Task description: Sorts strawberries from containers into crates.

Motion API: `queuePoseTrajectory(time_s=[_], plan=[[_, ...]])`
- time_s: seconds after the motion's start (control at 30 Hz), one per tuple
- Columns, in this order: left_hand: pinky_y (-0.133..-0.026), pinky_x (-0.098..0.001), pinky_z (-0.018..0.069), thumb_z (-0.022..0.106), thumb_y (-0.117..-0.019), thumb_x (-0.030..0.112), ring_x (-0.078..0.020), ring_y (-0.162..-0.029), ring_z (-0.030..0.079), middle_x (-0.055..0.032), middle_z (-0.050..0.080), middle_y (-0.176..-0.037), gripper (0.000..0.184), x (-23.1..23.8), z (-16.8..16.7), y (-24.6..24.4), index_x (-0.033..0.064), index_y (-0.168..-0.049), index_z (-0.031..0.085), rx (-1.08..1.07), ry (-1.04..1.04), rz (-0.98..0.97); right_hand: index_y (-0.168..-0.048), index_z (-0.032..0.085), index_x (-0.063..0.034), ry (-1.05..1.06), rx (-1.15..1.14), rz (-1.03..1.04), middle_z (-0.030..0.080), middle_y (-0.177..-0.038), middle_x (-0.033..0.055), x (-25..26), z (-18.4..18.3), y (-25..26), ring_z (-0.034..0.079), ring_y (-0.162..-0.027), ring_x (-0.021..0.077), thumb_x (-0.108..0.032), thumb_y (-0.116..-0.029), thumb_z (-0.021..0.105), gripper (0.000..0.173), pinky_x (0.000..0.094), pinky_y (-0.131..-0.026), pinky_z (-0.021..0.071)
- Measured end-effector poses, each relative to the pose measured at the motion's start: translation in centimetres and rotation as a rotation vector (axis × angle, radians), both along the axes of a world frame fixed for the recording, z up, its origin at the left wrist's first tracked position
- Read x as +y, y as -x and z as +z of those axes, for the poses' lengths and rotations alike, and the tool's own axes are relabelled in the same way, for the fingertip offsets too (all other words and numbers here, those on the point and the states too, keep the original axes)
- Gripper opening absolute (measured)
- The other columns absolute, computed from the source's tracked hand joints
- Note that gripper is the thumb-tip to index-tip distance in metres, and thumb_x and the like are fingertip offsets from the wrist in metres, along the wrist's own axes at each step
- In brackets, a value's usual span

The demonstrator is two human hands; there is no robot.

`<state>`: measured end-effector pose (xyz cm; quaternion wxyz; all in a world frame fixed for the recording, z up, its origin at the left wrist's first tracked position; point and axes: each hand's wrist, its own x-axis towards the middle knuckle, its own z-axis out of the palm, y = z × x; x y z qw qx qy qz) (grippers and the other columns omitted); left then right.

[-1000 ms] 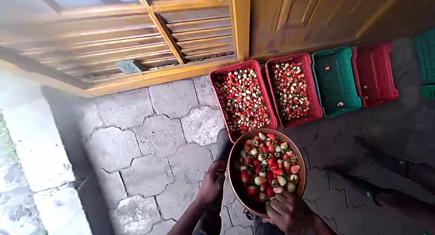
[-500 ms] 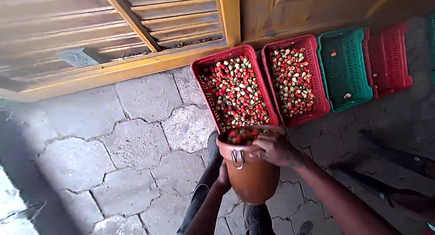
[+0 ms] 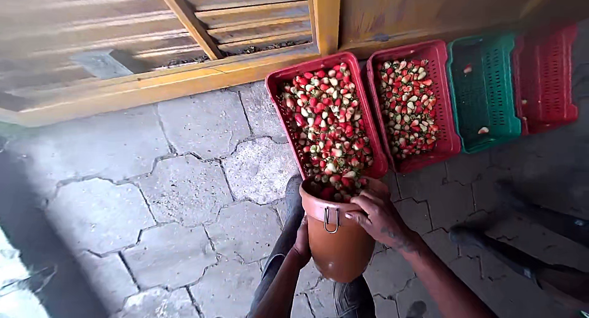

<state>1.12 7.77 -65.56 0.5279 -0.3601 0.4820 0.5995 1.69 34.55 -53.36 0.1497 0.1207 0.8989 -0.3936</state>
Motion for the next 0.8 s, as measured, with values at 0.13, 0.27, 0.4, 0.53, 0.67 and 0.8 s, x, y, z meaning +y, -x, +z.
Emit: queuePoseTrajectory(time_s=[0.13, 0.27, 0.4, 0.53, 0.67, 0.8], plan=[[-0.095, -0.0479, 0.0579, 0.007, -0.1094, 0.054, -0.0235, -0.109, 0.07, -0.0126, 0.073, -0.117, 0.071, -0.5, 1.0, -1.5, 0.0119, -0.137, 0.058, -0.08, 0.026, -0.032, -0.106, 0.075, -0.0137, 0.026, -0.085, -0.037, 0.072, -0.094, 0.0018, -0.4, -0.8, 0.0, 0.069, -0.093, 0.0153, -0.044, -0.0998, 0.063, 0.033, 0.0411, -0.092, 0.0561], [-0.089, -0.0477, 0.0604, 0.003, -0.1075, 0.058, -0.0236, -0.103, 0.072, -0.0124, 0.074, -0.111, 0.076, 2.3, 1.9, 2.1, 0.0117, -0.136, 0.057, -0.061, -0.01, -0.012, -0.107, 0.076, -0.0119, -0.013, 0.02, -0.045, 0.072, -0.098, 0.0046, 1.6, -1.2, 6.5, 0.069, -0.095, 0.0197, -0.027, -0.0953, 0.072, 0.02, 0.044, -0.089, 0.0571], [-0.082, -0.0462, 0.062, 0.004, -0.1066, 0.061, -0.0234, -0.098, 0.073, -0.0121, 0.075, -0.105, 0.077, 5.0, 2.3, 6.4, 0.014, -0.132, 0.06, 0.024, -0.026, 0.031, -0.11, 0.077, -0.0122, -0.086, 0.247, -0.064, 0.073, -0.1, 0.0054, 4.2, -0.6, 13.0, 0.068, -0.098, 0.0218, -0.026, -0.0953, 0.07, 0.022, 0.0444, -0.089, 0.0541], [-0.087, -0.0488, 0.0608, 0.0, -0.1066, 0.058, -0.0249, -0.102, 0.072, -0.0133, 0.074, -0.11, 0.079, 3.3, 4.8, 2.9, 0.0106, -0.136, 0.056, -0.05, -0.033, 0.02, -0.113, 0.076, -0.0153, -0.095, 0.212, -0.037, 0.072, -0.106, 0.003, 2.6, -0.6, 10.5, 0.067, -0.104, 0.0208, -0.03, -0.0963, 0.069, 0.023, 0.0444, -0.094, 0.0541], [-0.088, -0.0483, 0.0601, 0.002, -0.1076, 0.057, -0.0243, -0.103, 0.072, -0.0132, 0.074, -0.11, 0.078, 1.0, 7.0, -3.0, 0.0095, -0.135, 0.057, -0.123, 0.03, -0.008, -0.111, 0.076, -0.019, -0.079, 0.064, -0.066, 0.072, -0.103, -0.0013, 0.4, -0.1, 3.5, 0.068, -0.102, 0.0159, -0.034, -0.0964, 0.068, 0.022, 0.0408, -0.092, 0.0559], [-0.088, -0.0433, 0.061, -0.001, -0.1082, 0.052, -0.0203, -0.101, 0.073, -0.0104, 0.075, -0.107, 0.075, 1.6, 8.3, -3.6, 0.0092, -0.133, 0.056, -0.116, -0.008, -0.01, -0.111, 0.077, -0.0197, -0.091, 0.124, -0.08, 0.072, -0.101, -0.0027, 0.8, 1.5, 2.3, 0.068, -0.099, 0.0143, -0.034, -0.0971, 0.067, 0.023, 0.0381, -0.091, 0.0557]])
